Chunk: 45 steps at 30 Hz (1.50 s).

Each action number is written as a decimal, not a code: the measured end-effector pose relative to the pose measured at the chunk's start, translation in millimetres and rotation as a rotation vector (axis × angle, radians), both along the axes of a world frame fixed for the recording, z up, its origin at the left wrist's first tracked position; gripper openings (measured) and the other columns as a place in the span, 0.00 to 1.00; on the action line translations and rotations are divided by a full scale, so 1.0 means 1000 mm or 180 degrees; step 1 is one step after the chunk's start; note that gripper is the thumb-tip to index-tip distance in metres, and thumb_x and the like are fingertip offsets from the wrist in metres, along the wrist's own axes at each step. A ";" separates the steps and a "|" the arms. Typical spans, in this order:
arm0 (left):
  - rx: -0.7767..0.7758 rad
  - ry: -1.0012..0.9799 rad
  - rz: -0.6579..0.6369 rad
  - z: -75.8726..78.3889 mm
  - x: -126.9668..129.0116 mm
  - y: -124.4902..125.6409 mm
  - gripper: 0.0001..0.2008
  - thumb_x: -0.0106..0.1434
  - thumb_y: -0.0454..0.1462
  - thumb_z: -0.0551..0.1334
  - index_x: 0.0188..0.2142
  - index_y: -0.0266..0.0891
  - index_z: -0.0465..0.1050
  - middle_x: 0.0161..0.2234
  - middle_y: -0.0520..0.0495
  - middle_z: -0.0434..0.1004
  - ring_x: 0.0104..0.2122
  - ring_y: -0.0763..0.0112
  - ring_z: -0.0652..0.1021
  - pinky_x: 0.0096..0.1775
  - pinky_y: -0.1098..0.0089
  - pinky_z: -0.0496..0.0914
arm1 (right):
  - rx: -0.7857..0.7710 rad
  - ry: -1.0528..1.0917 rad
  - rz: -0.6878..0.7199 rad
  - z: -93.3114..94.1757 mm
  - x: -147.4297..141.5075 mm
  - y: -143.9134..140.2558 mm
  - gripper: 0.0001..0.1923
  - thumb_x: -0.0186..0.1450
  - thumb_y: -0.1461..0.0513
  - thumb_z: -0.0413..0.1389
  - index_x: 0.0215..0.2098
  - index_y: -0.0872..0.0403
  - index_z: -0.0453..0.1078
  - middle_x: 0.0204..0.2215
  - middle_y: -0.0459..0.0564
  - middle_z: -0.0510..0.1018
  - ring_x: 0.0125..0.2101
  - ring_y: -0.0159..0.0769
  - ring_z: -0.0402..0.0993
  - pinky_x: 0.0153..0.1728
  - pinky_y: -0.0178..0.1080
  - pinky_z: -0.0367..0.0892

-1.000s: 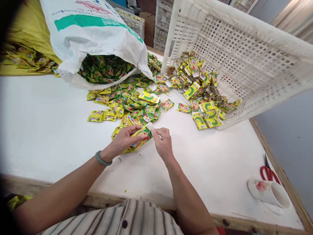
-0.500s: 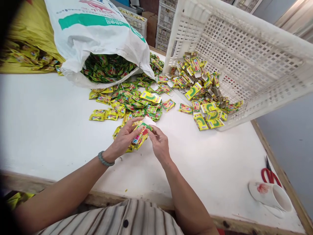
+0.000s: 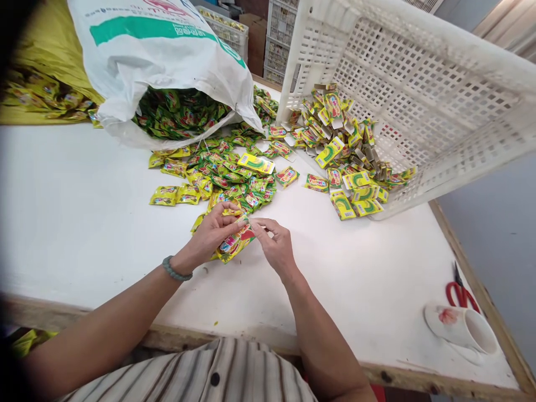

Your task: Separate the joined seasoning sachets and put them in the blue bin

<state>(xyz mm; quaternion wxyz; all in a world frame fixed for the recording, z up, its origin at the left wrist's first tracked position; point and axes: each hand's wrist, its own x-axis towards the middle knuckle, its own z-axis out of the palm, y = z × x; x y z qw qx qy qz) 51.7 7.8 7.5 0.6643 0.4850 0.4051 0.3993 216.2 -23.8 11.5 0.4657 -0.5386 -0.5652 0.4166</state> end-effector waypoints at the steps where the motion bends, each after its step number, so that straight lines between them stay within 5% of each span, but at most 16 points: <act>1: 0.0034 0.0066 0.0017 -0.001 0.000 0.000 0.22 0.55 0.45 0.67 0.44 0.43 0.61 0.23 0.58 0.71 0.19 0.75 0.71 0.23 0.76 0.61 | -0.0038 0.0086 0.0008 0.000 0.000 0.000 0.10 0.63 0.55 0.57 0.36 0.50 0.77 0.38 0.49 0.81 0.40 0.39 0.74 0.45 0.41 0.67; 12: 0.0353 0.0502 -0.0207 -0.001 -0.001 0.002 0.20 0.54 0.46 0.67 0.42 0.36 0.75 0.24 0.50 0.76 0.23 0.71 0.73 0.26 0.72 0.65 | -0.0835 0.1300 -0.0143 -0.006 0.000 0.006 0.14 0.48 0.55 0.69 0.28 0.54 0.76 0.25 0.45 0.79 0.27 0.32 0.71 0.33 0.37 0.68; 18: 0.0417 0.0402 -0.0263 0.000 -0.004 0.002 0.20 0.54 0.47 0.68 0.40 0.35 0.79 0.24 0.50 0.77 0.22 0.73 0.71 0.25 0.72 0.64 | -0.0847 0.1090 0.0019 -0.005 0.011 0.006 0.10 0.49 0.56 0.68 0.27 0.52 0.79 0.21 0.44 0.77 0.24 0.30 0.67 0.31 0.37 0.63; 30: 0.0652 0.0249 -0.0298 -0.001 -0.004 0.002 0.16 0.55 0.46 0.67 0.37 0.37 0.82 0.32 0.45 0.82 0.31 0.65 0.78 0.32 0.69 0.71 | -0.0383 0.0539 0.0495 0.003 0.027 0.007 0.06 0.54 0.58 0.66 0.30 0.49 0.81 0.26 0.45 0.75 0.30 0.32 0.68 0.34 0.38 0.63; 34: 0.0449 0.0079 0.0006 -0.002 -0.001 0.003 0.18 0.54 0.46 0.68 0.40 0.37 0.81 0.28 0.47 0.81 0.27 0.68 0.76 0.28 0.71 0.70 | -0.0495 0.0918 0.0591 0.000 0.021 0.006 0.10 0.56 0.55 0.65 0.35 0.49 0.81 0.34 0.48 0.77 0.36 0.36 0.71 0.39 0.39 0.66; 40: 0.0226 -0.0194 0.0470 -0.001 0.001 0.004 0.19 0.53 0.46 0.69 0.40 0.36 0.79 0.29 0.48 0.80 0.28 0.71 0.76 0.31 0.72 0.70 | -0.0155 0.1036 0.0017 -0.009 -0.006 -0.001 0.13 0.62 0.55 0.60 0.44 0.46 0.79 0.38 0.47 0.78 0.39 0.36 0.71 0.42 0.40 0.66; 45: 0.0318 -0.0144 0.0555 -0.002 0.001 0.003 0.18 0.55 0.46 0.68 0.41 0.37 0.79 0.31 0.48 0.81 0.29 0.70 0.77 0.32 0.71 0.71 | -0.0052 0.1135 0.0113 -0.008 -0.013 -0.004 0.14 0.63 0.54 0.59 0.46 0.45 0.77 0.42 0.47 0.78 0.43 0.39 0.71 0.46 0.41 0.66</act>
